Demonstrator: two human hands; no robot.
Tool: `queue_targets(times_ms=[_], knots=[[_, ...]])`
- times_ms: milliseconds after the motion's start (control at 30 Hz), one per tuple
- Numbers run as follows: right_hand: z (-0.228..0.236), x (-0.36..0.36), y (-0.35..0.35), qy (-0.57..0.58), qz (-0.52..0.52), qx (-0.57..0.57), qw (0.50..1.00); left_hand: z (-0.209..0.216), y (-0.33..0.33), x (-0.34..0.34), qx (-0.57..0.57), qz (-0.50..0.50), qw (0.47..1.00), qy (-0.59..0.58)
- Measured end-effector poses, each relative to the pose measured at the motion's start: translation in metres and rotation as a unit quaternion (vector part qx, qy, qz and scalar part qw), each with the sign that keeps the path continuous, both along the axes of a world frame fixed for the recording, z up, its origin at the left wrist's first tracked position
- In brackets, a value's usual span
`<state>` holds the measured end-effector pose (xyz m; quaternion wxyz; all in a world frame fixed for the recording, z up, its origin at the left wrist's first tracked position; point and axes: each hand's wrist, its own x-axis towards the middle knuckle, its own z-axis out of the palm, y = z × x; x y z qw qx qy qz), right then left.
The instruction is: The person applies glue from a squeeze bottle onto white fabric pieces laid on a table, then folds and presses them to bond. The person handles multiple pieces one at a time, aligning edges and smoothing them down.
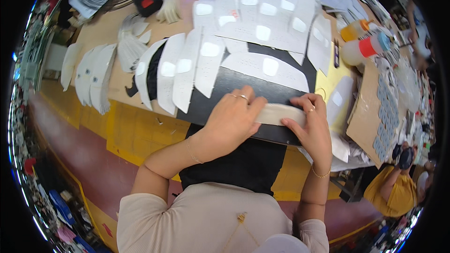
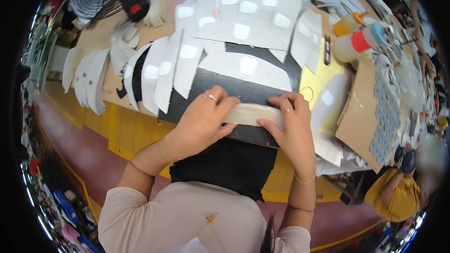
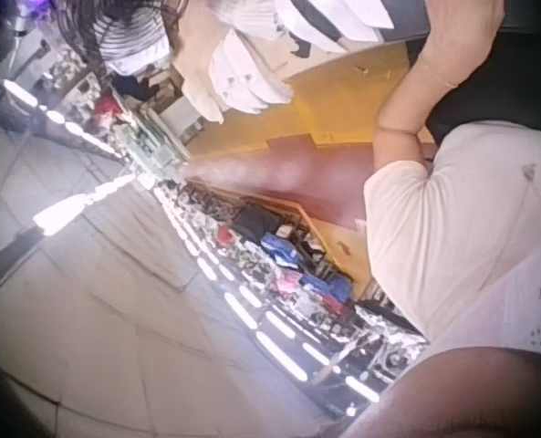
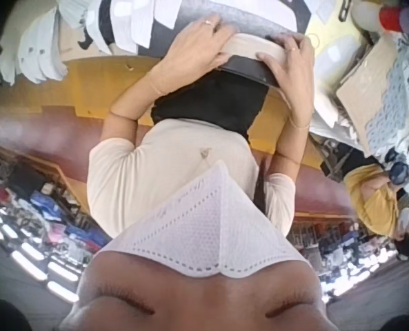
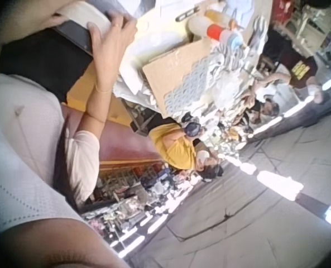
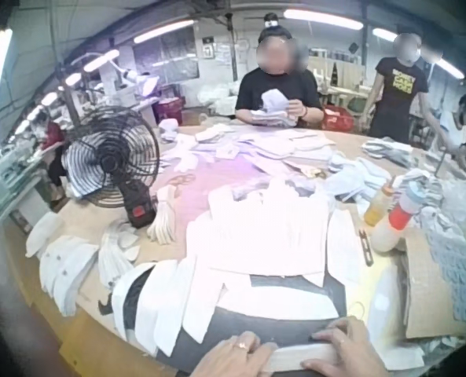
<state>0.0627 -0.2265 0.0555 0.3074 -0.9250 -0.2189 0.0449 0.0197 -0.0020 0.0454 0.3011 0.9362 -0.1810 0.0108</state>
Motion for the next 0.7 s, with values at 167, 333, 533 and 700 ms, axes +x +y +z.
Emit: queue_targets(times_ms=[167, 333, 533, 700], knots=[[-0.008, -0.014, -0.006, -0.011, 0.04, 0.078, 0.996, 0.005, 0.008, -0.01, 0.046, -0.017, 0.988, -0.143], [-0.02, -0.016, 0.009, -0.068, 0.036, 0.037, 0.996, -0.022, 0.007, -0.002, 0.092, -0.011, 0.98, -0.176], [-0.012, -0.022, 0.0, 0.016, 0.008, 0.14, 0.99, 0.001, 0.031, -0.005, -0.05, -0.064, 0.997, 0.019], [-0.017, -0.026, -0.013, 0.024, -0.046, 0.289, 0.956, 0.033, 0.123, -0.022, -0.304, 0.121, 0.941, 0.088]])
